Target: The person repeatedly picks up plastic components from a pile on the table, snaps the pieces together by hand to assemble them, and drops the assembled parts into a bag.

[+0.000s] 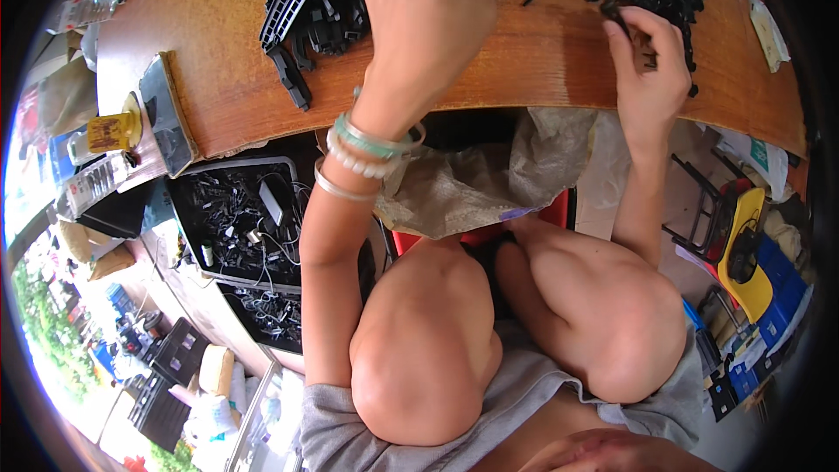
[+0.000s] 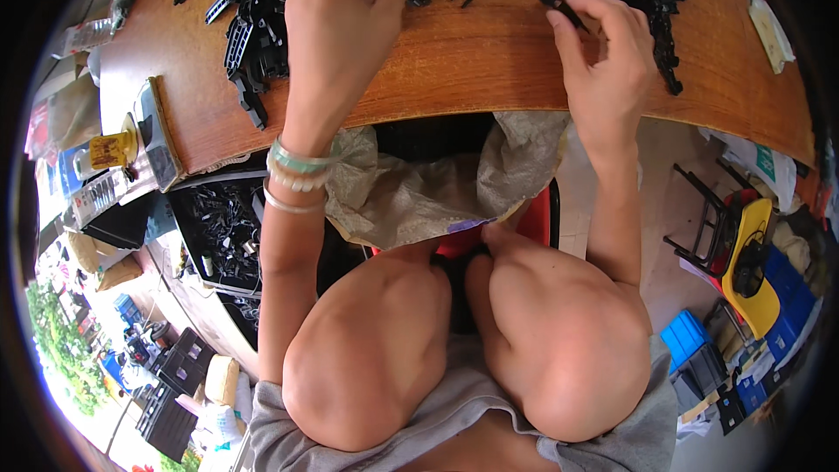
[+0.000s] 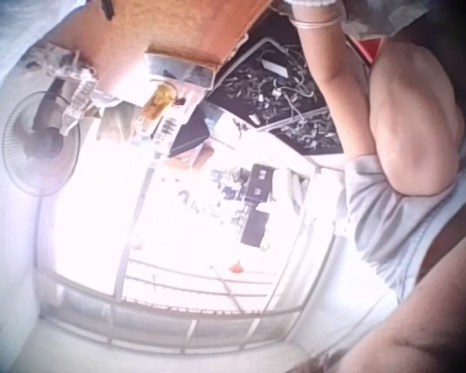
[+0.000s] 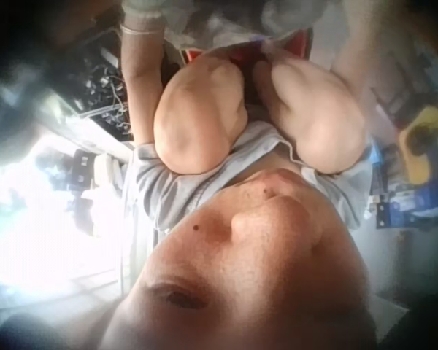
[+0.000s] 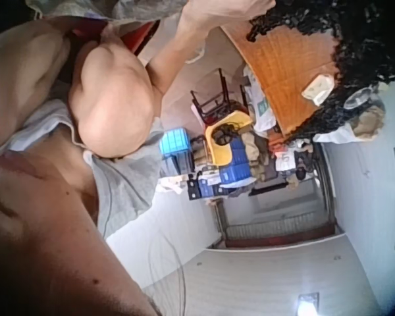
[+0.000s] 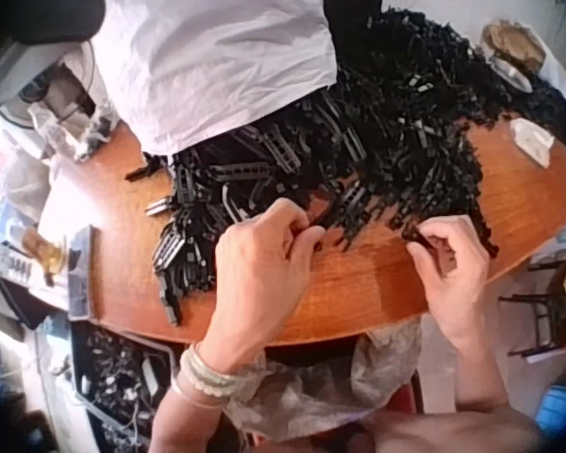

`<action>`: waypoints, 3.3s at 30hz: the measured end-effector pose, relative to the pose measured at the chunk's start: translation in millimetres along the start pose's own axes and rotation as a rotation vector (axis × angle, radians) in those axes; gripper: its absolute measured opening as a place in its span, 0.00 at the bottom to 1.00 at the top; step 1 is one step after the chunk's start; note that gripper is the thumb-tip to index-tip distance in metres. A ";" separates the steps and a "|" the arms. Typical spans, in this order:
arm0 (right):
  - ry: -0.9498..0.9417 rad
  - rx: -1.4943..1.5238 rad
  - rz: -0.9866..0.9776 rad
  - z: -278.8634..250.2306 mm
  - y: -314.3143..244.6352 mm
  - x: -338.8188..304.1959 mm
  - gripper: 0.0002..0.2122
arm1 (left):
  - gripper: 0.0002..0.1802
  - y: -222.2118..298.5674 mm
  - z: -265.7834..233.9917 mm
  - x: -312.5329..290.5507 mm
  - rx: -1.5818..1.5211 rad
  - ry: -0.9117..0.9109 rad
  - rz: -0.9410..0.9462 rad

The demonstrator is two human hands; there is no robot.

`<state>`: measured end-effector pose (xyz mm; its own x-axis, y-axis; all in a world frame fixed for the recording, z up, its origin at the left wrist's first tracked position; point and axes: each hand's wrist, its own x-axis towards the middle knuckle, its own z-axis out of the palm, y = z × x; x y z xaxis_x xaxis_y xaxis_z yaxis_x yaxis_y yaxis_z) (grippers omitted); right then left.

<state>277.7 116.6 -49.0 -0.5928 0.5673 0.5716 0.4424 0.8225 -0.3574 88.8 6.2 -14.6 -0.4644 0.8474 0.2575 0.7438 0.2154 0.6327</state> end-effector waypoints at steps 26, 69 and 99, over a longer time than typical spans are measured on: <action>-0.145 0.705 -0.002 -10.5 -49.3 3.1 0.07 | 0.19 11.0 8.4 -60.7 -0.639 -0.131 -0.049; -0.092 0.279 -0.321 26.9 -19.0 33.6 0.09 | 0.14 -39.8 0.0 -30.0 0.341 0.102 0.279; -0.091 0.910 0.055 -1.6 -54.5 5.8 0.09 | 0.17 6.8 -5.0 -50.5 -0.867 -0.150 -0.362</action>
<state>251.2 75.0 -25.0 -0.6545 0.5759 0.4899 -0.2064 0.4872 -0.8485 115.0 -37.6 -19.6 -0.4857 0.8661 -0.1184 -0.0769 0.0925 0.9927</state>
